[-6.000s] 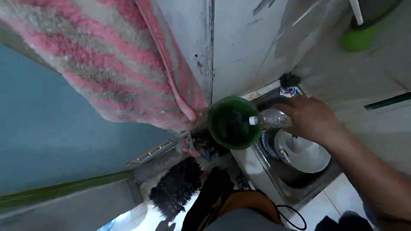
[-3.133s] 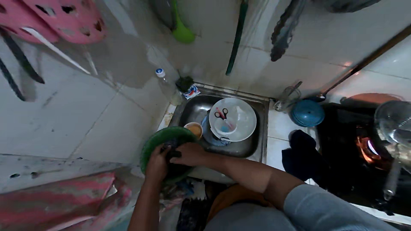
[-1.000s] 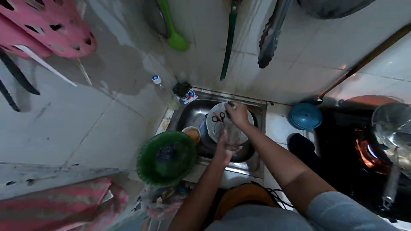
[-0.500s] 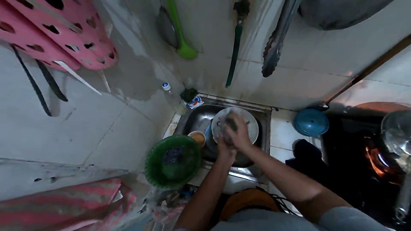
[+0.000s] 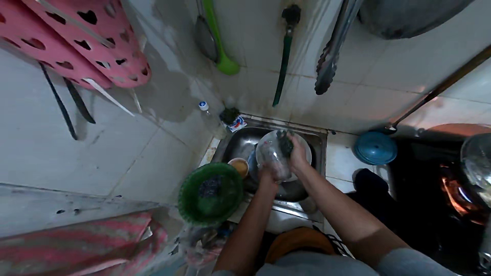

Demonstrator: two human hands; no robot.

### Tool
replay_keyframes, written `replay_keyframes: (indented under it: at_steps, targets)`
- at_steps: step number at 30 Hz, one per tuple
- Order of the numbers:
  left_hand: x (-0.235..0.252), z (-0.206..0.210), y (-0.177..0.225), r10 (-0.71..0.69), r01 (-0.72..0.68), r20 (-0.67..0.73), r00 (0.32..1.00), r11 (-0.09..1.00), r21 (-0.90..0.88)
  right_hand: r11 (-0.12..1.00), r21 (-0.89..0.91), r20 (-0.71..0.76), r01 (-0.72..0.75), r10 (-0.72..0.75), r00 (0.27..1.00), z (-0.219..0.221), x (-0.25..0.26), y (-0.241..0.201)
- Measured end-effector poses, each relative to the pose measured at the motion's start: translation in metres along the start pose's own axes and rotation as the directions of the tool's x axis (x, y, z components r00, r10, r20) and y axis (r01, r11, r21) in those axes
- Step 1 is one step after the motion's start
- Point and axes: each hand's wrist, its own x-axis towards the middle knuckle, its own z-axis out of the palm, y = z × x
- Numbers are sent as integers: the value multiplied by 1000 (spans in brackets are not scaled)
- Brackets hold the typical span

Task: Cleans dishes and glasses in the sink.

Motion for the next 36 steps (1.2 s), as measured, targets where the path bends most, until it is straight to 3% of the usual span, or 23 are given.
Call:
replay_keyframes:
  at_steps: [3, 6, 9, 12, 14, 16, 18, 20, 21, 23, 25, 27, 29, 31, 33, 36]
  targets:
    - [19, 1, 18, 96, -90, -98, 991, 994, 60, 936, -280, 187, 214, -165, 968, -5, -40, 24]
    - [21, -1, 17, 136, -125, -56, 989, 978, 167, 936, -293, 124, 197, -167, 978, -1, -22, 9]
    - [6, 7, 6, 70, -78, 60, 996, 985, 152, 986, -58, 122, -159, 165, 979, 2, 21, -12]
    - [-4, 23, 3, 123, -121, -7, 992, 984, 133, 865, 99, 233, -493, 461, 856, -10, 18, 16]
    - [-3, 23, 11, 264, -249, -56, 963, 949, 192, 762, 200, 198, -616, 585, 787, -9, -6, 26]
    - [16, 11, 13, 529, -498, -13, 849, 808, 315, 710, 238, 165, -662, 642, 748, -14, -15, 25]
    - [31, -6, 12, 732, -698, 107, 673, 581, 420, 759, 252, 84, -600, 601, 795, -24, -13, 23]
    - [40, -16, 14, 802, -800, 224, 553, 436, 412, 852, 211, 46, -479, 481, 875, -36, -7, 14]
    - [42, -20, 13, 793, -817, 270, 546, 431, 383, 898, 189, 43, -397, 396, 917, -41, -7, 6]
    - [41, -23, 8, 738, -778, 275, 616, 514, 361, 971, 163, 44, -173, 168, 985, -44, -7, -15]
    - [32, -18, 4, 677, -703, 216, 704, 621, 346, 989, 137, 36, 59, -64, 997, -36, -7, -36]
    - [23, -12, -1, 635, -666, 206, 745, 691, 282, 975, -111, 67, 192, -186, 980, -29, -13, -47]
    - [25, -8, 0, 612, -639, 185, 769, 739, 213, 855, -467, 312, 224, -78, 947, -32, -23, -59]
    - [31, -10, 11, 611, -627, 145, 778, 749, 215, 614, -703, 506, 360, 76, 859, -33, -27, -76]
    - [28, -15, 24, 666, -675, 144, 731, 678, 292, 389, -730, 644, 561, 119, 756, -35, -30, -88]
    - [10, -13, 31, 744, -794, 290, 602, 518, 318, 228, -693, 720, 684, 243, 650, -30, -21, -94]
